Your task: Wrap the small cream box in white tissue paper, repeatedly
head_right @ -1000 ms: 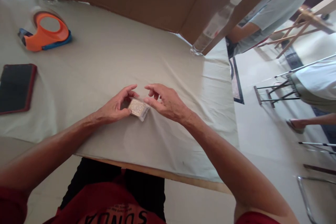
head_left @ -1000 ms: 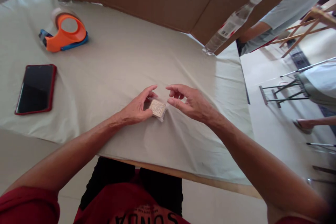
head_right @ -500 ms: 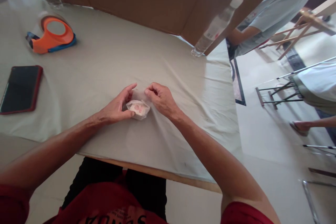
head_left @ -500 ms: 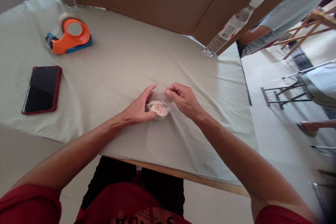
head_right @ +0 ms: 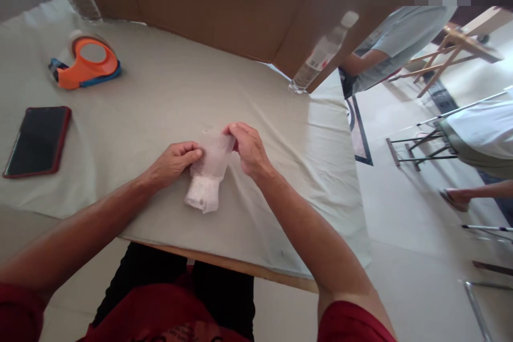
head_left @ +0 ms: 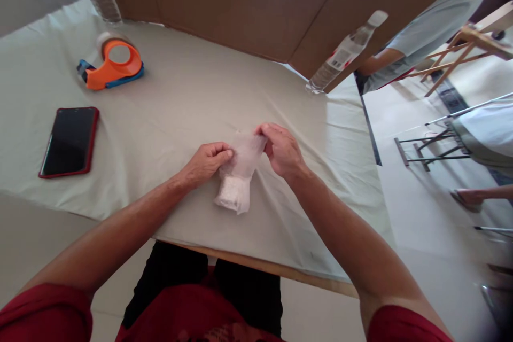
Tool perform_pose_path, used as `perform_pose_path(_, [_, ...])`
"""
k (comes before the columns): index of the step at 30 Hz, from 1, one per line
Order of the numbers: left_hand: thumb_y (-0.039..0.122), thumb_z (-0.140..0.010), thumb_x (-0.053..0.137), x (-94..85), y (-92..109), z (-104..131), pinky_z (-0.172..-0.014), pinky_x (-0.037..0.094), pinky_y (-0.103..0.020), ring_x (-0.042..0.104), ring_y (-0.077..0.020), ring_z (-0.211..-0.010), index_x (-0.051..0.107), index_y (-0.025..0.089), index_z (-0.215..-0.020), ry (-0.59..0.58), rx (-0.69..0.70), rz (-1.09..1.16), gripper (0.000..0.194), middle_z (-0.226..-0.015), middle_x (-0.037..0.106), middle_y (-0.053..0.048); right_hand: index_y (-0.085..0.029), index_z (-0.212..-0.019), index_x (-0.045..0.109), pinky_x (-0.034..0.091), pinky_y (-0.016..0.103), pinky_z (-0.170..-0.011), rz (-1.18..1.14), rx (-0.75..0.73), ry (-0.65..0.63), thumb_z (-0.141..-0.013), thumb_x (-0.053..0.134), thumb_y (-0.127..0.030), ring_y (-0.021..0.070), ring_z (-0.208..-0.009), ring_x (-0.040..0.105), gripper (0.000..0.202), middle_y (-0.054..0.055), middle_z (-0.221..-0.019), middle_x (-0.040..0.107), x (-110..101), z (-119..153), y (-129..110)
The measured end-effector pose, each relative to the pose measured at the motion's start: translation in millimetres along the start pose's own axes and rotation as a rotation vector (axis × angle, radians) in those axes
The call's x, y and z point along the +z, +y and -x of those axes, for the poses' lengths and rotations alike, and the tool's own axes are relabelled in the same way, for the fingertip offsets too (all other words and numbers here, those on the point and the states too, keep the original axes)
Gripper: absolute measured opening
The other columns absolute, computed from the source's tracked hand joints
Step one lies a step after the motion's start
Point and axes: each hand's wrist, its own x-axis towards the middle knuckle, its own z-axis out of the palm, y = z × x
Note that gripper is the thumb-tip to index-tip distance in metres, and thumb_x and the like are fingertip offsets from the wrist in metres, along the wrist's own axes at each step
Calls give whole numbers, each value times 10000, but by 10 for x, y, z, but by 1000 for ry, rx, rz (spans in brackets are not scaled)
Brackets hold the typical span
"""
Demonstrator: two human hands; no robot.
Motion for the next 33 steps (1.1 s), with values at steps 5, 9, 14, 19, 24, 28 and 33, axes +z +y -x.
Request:
perform_pose_path(5, [404,-751,712,-6,-13,-22,-562,370,-230,485,-92,-567,633,168,-741,97,-52,64,249,-638,591,28,-231,-764,559,403,262,-588,70,-187,244,-873,616,-455,114,-599,478,255,-34,-663,530,-18,329,22])
perform_pose_path(9, [386,-716,762,-3,-34,-15,-579,387,-228,493,-87,-576,659,166,-764,94,-26,157,247,-660,605,28,-225,-816,591,418,298,-630,432,-185,64,-817,704,-533,137,-628,517,328,-19,-694,591,102,573,23])
perform_pose_path(14, [391,-668,820,8,-42,-35,-662,458,-248,571,-112,-664,659,172,-794,43,-50,317,300,-752,661,6,-225,-839,572,401,300,-642,604,-141,71,-756,735,-513,146,-649,506,342,-25,-729,605,215,486,139])
perform_pose_path(19, [375,-664,800,-9,-32,-101,-694,472,-258,576,-121,-695,605,179,-791,145,-54,337,305,-755,632,11,-220,-757,595,491,302,-727,40,-87,148,-863,619,-480,150,-708,584,281,-1,-753,650,91,417,344])
perform_pose_path(24, [411,-739,761,-64,-14,-48,-669,424,-258,518,-114,-694,578,199,-920,458,207,-94,334,-795,582,23,-239,-814,576,569,348,-746,-345,101,139,-726,769,-572,197,-773,694,395,24,-846,738,80,399,456])
perform_pose_path(28, [461,-680,816,-22,54,61,-633,383,-271,460,-117,-639,550,211,-822,340,235,-460,391,-699,515,47,-255,-866,558,586,374,-717,-341,117,79,-709,761,-621,225,-774,715,447,11,-817,731,155,405,448])
perform_pose_path(33, [373,-669,755,53,94,77,-611,357,-275,468,-126,-624,552,204,-743,214,107,-628,274,-674,554,38,-260,-925,576,582,360,-679,-351,122,13,-712,750,-630,232,-821,724,461,21,-863,741,215,431,428])
